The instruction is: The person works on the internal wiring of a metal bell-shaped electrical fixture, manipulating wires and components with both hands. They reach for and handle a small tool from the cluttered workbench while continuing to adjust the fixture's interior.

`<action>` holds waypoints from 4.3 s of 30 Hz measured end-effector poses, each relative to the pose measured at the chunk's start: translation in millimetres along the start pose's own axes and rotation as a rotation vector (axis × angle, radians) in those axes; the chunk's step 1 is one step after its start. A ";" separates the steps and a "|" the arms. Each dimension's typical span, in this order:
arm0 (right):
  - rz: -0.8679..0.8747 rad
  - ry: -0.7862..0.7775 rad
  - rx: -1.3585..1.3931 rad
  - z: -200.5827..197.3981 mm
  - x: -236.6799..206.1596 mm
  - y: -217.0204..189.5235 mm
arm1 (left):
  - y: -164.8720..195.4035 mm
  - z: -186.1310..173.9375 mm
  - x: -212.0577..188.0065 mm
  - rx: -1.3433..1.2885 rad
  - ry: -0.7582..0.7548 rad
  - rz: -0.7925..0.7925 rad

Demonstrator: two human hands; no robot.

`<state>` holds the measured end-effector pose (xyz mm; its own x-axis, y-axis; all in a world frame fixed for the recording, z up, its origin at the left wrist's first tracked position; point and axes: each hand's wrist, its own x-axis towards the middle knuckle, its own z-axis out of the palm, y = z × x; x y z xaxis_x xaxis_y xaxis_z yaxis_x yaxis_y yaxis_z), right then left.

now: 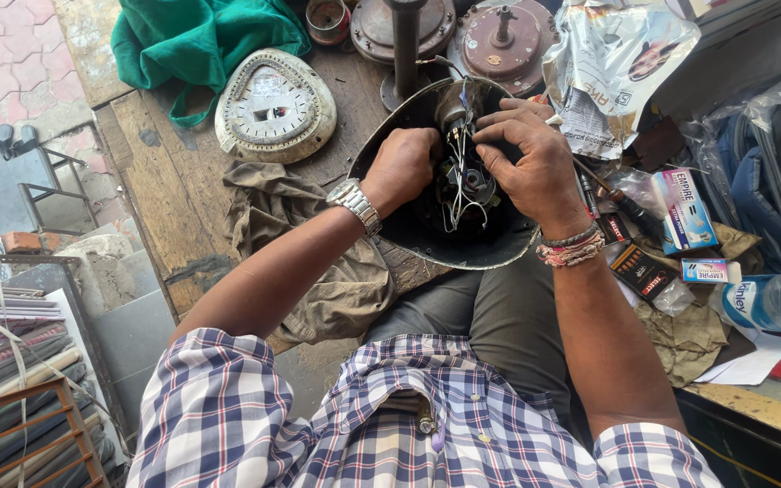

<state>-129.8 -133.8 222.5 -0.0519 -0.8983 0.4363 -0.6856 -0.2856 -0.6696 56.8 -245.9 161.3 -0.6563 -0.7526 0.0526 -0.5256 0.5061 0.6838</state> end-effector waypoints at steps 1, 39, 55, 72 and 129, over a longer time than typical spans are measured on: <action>-0.005 -0.001 -0.001 0.0 0.0 0.4 | -1.7 0.4 -0.3 0.024 -0.006 0.005; -0.070 -0.004 -0.076 -3.5 2.0 2.1 | -2.8 7.6 14.9 -0.257 -0.263 -0.314; -0.055 0.010 -0.139 -4.0 -3.1 -5.7 | 12.1 -8.0 4.2 -0.138 -0.256 -0.243; 0.025 0.099 -0.063 -6.9 -6.6 -6.7 | 0.2 -58.4 -89.0 -0.098 0.766 -0.034; -0.213 -0.070 -0.553 22.2 -3.4 -36.1 | 56.9 -98.8 -47.6 -0.164 0.348 0.039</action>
<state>-88.7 -127.9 232.0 0.1638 -0.8657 0.4731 -0.9530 -0.2627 -0.1507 111.6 -222.9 269.6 -0.4362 -0.8462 0.3061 -0.3917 0.4848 0.7820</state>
